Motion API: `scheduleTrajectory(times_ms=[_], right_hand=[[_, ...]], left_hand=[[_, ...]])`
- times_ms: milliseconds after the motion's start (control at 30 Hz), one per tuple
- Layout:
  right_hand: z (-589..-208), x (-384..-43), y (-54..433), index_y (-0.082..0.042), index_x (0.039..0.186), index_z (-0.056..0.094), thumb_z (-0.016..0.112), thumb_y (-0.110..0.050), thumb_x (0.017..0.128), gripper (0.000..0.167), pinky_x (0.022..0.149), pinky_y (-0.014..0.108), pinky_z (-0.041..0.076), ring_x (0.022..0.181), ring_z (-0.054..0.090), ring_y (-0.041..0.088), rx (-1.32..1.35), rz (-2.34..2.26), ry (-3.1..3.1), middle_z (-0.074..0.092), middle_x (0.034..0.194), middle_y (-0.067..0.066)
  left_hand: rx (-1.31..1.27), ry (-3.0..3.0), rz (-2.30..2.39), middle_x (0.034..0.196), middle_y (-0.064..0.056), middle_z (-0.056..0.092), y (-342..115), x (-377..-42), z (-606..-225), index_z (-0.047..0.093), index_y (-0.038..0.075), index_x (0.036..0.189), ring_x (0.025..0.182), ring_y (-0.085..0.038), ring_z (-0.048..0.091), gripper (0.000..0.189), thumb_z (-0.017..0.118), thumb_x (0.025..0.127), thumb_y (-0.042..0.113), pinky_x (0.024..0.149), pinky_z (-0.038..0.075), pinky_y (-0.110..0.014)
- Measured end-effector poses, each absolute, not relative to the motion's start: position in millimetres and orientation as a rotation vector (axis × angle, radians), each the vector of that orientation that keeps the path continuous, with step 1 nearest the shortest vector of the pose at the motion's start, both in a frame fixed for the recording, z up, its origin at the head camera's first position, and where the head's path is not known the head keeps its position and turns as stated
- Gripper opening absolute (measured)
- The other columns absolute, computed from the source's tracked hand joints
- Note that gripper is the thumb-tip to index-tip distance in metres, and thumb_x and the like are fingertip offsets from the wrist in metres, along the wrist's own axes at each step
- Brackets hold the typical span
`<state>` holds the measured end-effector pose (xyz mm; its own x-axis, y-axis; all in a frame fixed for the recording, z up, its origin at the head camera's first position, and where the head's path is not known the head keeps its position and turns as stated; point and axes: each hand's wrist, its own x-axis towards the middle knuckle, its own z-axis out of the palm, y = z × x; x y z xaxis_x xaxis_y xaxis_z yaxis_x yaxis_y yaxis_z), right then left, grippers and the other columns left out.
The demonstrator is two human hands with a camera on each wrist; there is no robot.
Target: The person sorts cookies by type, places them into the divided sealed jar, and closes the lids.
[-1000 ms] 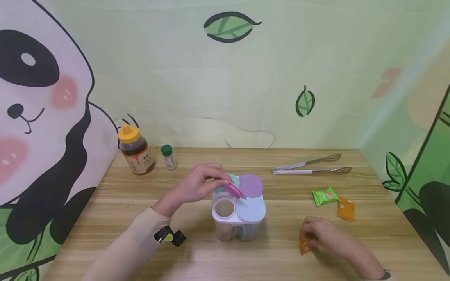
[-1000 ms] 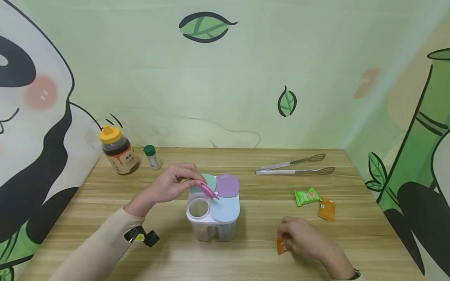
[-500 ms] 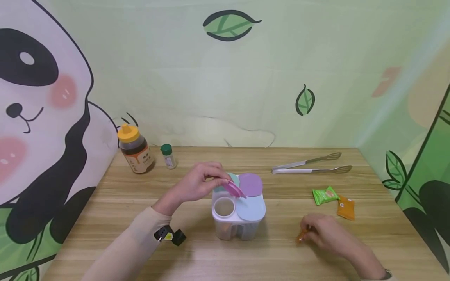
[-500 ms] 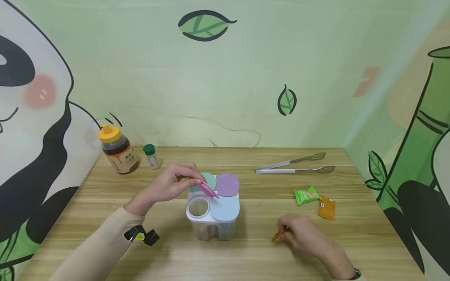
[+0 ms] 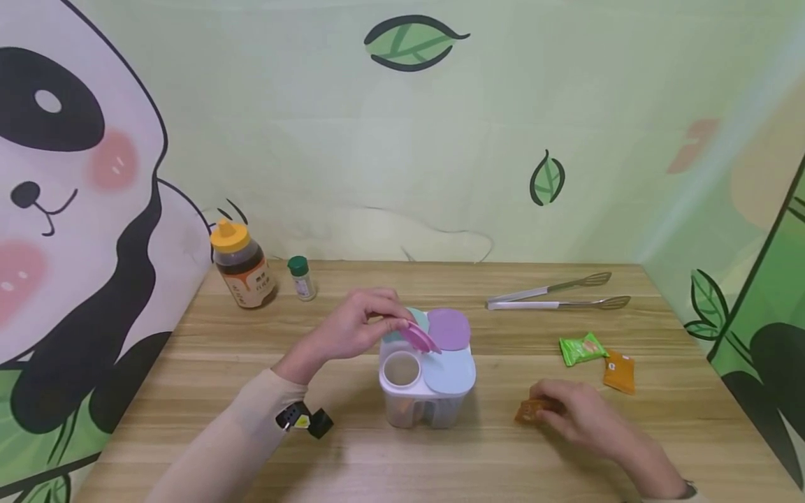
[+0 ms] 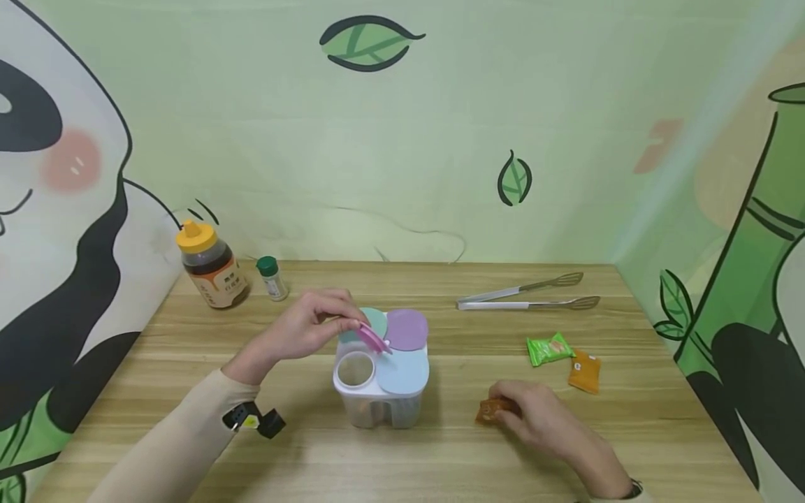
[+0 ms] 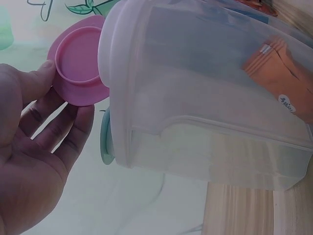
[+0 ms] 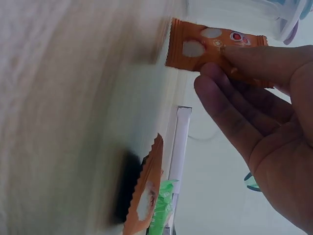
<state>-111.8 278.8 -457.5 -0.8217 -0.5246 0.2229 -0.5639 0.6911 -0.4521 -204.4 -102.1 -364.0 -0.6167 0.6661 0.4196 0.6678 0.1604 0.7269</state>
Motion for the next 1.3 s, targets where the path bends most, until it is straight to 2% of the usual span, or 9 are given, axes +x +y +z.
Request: scheduleTrajectory(times_ms=[167, 433, 733, 1300], right_hand=[[-457.3, -112.8, 278.7, -0.021, 0.095, 0.067, 0.078, -0.010, 0.080, 0.021, 0.063, 0.019, 0.054, 0.074, 0.060, -0.004, 0.927, 0.881, -2.804, 0.069, 0.085, -0.012], [-453.5, -113.9, 277.4, -0.023, 0.095, 0.067, 0.079, -0.004, 0.078, 0.028, 0.066, 0.020, 0.055, 0.077, 0.062, -0.003, 1.022, 0.934, -2.685, 0.071, 0.088, -0.012], [-444.2, -116.2, 267.8, -0.021, 0.095, 0.069, 0.081, 0.001, 0.073, 0.034, 0.070, 0.011, 0.051, 0.076, 0.063, 0.000, 1.117, 0.991, -2.503, 0.071, 0.088, -0.012], [-414.1, -116.0, 241.9, -0.026, 0.100, 0.072, 0.079, -0.003, 0.080, 0.032, 0.075, 0.017, 0.054, 0.084, 0.067, 0.004, 1.247, 1.144, -2.478, 0.071, 0.097, -0.014]], left_hand=[[-1.380, -2.379, -1.498, 0.082, 0.000, 0.066, -102.4, -204.9, -364.7, 0.077, 0.006, 0.095, 0.073, -0.012, 0.054, 0.011, 0.067, 0.090, 0.005, 0.062, 0.046, -0.026], [-1.381, -2.383, -1.495, 0.081, 0.000, 0.065, -103.2, -204.7, -364.7, 0.077, 0.007, 0.095, 0.072, -0.012, 0.052, 0.011, 0.067, 0.090, 0.005, 0.062, 0.045, -0.027], [-1.396, -2.367, -1.486, 0.080, 0.000, 0.064, -102.7, -205.5, -364.4, 0.077, 0.006, 0.095, 0.071, -0.012, 0.051, 0.011, 0.068, 0.090, 0.003, 0.062, 0.043, -0.024], [-1.373, -2.397, -1.488, 0.080, 0.000, 0.063, -103.1, -206.2, -365.4, 0.077, 0.007, 0.096, 0.071, -0.011, 0.052, 0.011, 0.067, 0.091, 0.006, 0.060, 0.045, -0.026]])
